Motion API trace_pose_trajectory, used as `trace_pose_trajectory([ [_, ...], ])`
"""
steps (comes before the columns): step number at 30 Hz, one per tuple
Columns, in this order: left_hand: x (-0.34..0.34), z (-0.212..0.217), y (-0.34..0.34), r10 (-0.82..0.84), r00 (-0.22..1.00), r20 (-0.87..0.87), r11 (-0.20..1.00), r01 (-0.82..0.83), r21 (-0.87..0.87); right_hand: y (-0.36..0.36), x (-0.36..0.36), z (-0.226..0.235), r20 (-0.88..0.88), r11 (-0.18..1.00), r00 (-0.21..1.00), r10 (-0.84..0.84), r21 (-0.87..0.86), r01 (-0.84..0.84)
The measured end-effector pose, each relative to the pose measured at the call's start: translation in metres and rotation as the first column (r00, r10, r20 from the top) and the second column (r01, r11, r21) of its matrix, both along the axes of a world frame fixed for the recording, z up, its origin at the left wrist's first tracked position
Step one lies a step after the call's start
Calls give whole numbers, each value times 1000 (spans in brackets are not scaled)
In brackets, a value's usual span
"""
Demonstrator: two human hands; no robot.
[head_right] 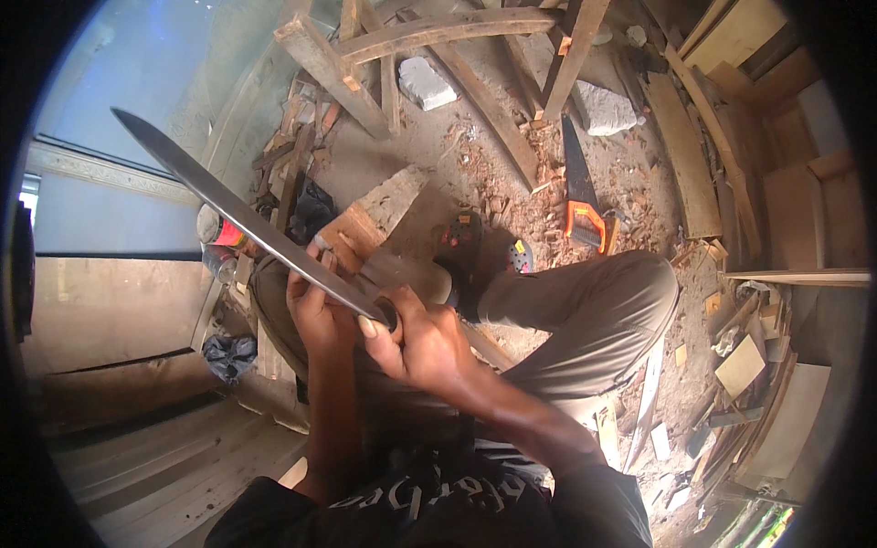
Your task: The person sits on the floor and uses a metal file to sharpen a small chisel-like tool. They hold the tool in the left hand and file it with the right hand, then reposition the tool and continue filing.
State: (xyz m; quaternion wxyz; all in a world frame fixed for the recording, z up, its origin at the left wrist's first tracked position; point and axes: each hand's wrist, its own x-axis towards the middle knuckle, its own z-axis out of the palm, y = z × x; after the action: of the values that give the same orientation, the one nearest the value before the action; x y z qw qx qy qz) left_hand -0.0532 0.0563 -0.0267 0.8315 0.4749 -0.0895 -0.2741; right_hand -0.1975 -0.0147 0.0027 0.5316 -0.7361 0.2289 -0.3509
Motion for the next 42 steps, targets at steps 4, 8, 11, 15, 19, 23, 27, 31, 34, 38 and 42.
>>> trace_pose_trajectory([
  [4,-1,7,-7,27,1000,13,999,-27,46,-16,10,-45,-276,1000,961,11,-20,-17],
  [8,4,-3,2,2,997,74,1000,-3,9,-8,-1,4,-208,997,977,53,57,-42],
  [11,1,-2,3,1,998,64,991,-10,136,-1,-7,-4,34,996,999,14,-90,-11],
  [15,-3,11,-8,14,998,59,992,-21,122,-8,-1,-57,-354,999,935,27,-21,-37],
  [19,3,-10,9,28,999,37,999,-27,-30,3,-8,1,-199,998,978,69,17,-67],
  [23,-2,-6,1,52,998,30,998,-51,-25,-1,-6,-20,-406,993,907,109,86,-81],
  [27,-3,-2,-9,118,993,14,992,-118,45,-5,0,-57,-291,990,956,-32,-143,-10],
  [31,1,-12,-2,78,995,58,997,-76,-34,7,-2,15,-150,999,988,42,29,-38],
  [34,-8,-5,-7,106,994,16,994,-106,-17,-4,4,-35,-277,998,961,-22,-62,6],
  [38,1,-4,-9,112,993,25,994,-111,-20,-19,16,-31,-254,997,966,-50,-66,34],
  [42,2,-11,-3,103,994,23,992,-101,-73,-2,6,-2,-38,996,999,-6,-85,3],
])
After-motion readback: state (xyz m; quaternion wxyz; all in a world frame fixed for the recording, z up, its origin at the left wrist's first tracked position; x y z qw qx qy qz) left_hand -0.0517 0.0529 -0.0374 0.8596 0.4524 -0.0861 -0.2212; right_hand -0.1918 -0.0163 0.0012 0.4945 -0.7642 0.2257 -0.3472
